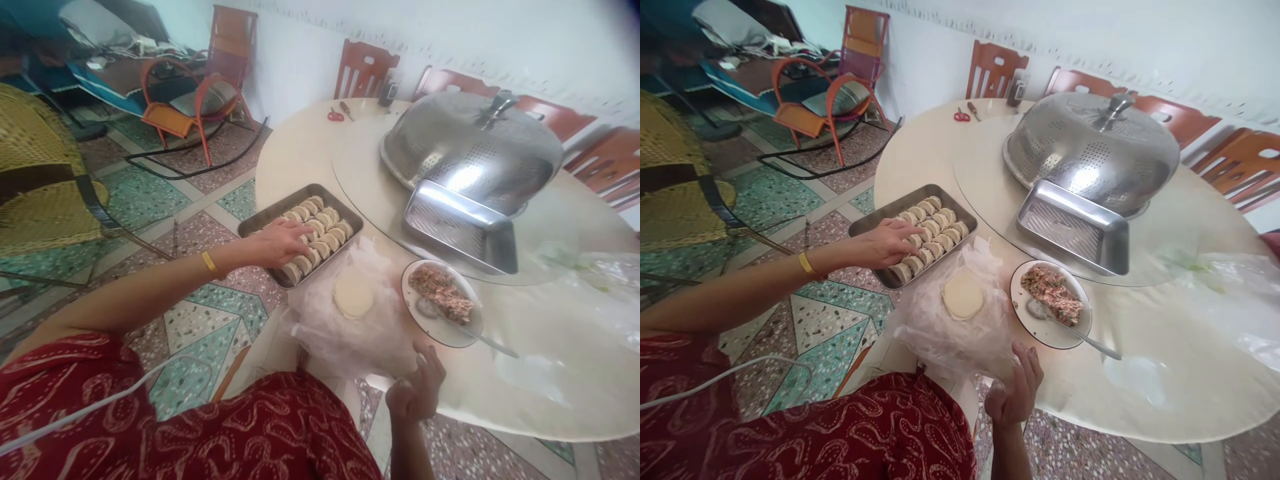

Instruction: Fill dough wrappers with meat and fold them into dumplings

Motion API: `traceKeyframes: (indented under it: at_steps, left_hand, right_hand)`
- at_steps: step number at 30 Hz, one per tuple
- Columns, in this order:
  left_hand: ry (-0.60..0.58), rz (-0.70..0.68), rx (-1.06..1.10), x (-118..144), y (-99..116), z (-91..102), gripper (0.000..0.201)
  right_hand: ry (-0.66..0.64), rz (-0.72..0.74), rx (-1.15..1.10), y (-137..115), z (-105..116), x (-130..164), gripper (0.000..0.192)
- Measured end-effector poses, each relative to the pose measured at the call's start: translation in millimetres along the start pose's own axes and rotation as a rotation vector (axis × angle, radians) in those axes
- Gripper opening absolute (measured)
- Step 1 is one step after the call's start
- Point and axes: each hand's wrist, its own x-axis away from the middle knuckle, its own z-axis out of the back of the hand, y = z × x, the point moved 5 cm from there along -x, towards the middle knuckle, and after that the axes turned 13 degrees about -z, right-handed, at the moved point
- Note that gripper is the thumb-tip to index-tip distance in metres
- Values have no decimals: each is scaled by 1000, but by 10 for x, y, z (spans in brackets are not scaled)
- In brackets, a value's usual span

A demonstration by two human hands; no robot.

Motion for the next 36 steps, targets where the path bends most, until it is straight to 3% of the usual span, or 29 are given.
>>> traceKeyframes:
  at_steps: [6, 13, 17, 20, 22, 24, 26, 29, 32, 36]
  left_hand:
    - [2, 39, -14, -251, -83, 13, 35]
    - [3, -11, -46, -421, -105, -46, 34]
    - [18, 63, 0, -550, -175, -1, 36]
    - [116, 161, 85, -530, -298, 107, 45]
    - [241, 224, 165, -344, -377, 198, 52]
    - [421, 373, 212, 15, -440, 286, 56]
    - [614, 584, 262, 474, -434, 323, 61]
    - [809, 991, 497, 1095, -304, 178, 71]
    - [780, 1223, 678, 1363, -120, -41, 68]
    - [614, 1424, 1099, 1385, 13, -296, 56]
  right_hand:
    - [-28, -10, -4, -4, -18, 20, 33]
    - [-40, -26, -12, -25, -39, 9, 40]
    - [-69, -23, -17, -37, -73, -2, 43]
    - [-35, -12, -27, -52, -83, -21, 46]
    - [-12, 0, -30, -63, -87, -32, 45]
    - [-4, -2, -42, -68, -91, -43, 45]
    - [-13, -14, -74, -74, -94, -61, 45]
    - [-31, -19, -134, -99, -82, -110, 45]
    - [-76, -6, -190, -125, -44, -152, 45]
    - [-216, -74, -259, -95, 56, -73, 45]
